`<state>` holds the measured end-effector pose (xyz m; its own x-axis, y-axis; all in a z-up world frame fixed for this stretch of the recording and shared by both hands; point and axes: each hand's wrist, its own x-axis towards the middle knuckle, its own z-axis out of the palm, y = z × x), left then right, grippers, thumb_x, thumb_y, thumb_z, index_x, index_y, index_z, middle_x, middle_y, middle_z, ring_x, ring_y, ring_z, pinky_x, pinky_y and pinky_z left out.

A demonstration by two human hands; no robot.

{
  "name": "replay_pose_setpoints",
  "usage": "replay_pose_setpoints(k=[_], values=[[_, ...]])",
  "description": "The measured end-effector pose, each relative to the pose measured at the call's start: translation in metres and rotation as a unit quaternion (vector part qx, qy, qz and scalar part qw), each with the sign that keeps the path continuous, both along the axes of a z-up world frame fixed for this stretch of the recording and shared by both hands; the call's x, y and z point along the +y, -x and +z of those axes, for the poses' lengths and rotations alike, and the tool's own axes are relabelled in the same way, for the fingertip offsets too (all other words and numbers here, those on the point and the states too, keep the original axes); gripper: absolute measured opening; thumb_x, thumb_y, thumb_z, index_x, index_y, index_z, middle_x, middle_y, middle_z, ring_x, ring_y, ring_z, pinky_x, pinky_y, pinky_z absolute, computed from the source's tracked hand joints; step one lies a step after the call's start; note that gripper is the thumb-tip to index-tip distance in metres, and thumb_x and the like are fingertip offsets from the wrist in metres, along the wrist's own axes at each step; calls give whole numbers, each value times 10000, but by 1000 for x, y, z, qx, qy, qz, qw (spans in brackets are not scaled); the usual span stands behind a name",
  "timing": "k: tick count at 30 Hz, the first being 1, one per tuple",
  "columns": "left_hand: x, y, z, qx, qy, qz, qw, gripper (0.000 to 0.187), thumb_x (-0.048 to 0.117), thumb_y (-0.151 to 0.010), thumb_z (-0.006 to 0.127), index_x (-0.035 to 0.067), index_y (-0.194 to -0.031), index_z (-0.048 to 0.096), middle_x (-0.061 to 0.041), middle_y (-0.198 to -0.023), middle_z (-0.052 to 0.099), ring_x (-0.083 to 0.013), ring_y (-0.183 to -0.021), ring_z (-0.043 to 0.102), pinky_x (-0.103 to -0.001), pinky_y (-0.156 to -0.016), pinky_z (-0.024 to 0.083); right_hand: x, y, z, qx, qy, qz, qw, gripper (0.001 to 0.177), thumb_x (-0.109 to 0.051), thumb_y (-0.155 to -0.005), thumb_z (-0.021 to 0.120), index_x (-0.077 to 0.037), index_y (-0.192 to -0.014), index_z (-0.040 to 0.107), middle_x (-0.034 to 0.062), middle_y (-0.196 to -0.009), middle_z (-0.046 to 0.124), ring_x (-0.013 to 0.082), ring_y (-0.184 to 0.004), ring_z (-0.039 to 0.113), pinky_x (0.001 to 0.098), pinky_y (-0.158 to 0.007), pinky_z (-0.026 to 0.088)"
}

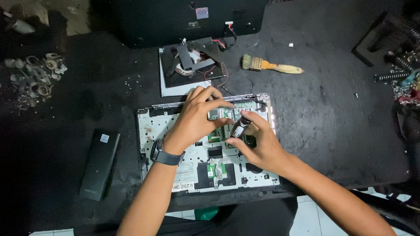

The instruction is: The person cleans a green circuit board using a brush, then places it on the work surface. They then use a flashlight to inspect the interior of the disassembled device casing.

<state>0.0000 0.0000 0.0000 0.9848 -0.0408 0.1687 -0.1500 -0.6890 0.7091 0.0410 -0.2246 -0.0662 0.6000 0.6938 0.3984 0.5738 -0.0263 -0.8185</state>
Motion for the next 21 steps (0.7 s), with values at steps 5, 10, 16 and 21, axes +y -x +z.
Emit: replay_pose_setpoints(k=[5,10,16,21], values=[[1,-1,-2,-2,-3,-2,1000,296,279,-779,849,191,-1048,760,-27,-1045,609,-236,-977,517,-422,-956,386,3,1,13,2,3,4,1000,664,-16,-882,735,12,-1401,321,215,-953,717,357,-652,766,420,-569,579],[0,0,0,4,-9,-6,1000,311,264,-774,857,188,-1058,759,-37,-1057,609,-237,-983,510,-425,-967,381,2,2,18,-60,5,20,998,656,-18,-857,764,9,-1371,356,170,-871,714,303,-534,718,390,-492,568],[-1,1,3,-16,-22,-8,1000,366,353,-811,821,179,-1120,729,-39,-1157,577,-249,-1060,487,-433,-952,391,7,10,42,-303,-22,74,950,618,-83,-873,743,-215,-1376,409,123,-883,677,267,-617,690,365,-452,566],[-3,3,-4,-56,-70,-13,996,599,533,-748,801,193,-1226,678,-22,-1179,565,-260,-1088,455,-448,-953,352,9,14,36,-219,-50,58,973,736,3,-794,745,-171,-1432,422,146,-924,719,360,-628,706,409,-405,546]])
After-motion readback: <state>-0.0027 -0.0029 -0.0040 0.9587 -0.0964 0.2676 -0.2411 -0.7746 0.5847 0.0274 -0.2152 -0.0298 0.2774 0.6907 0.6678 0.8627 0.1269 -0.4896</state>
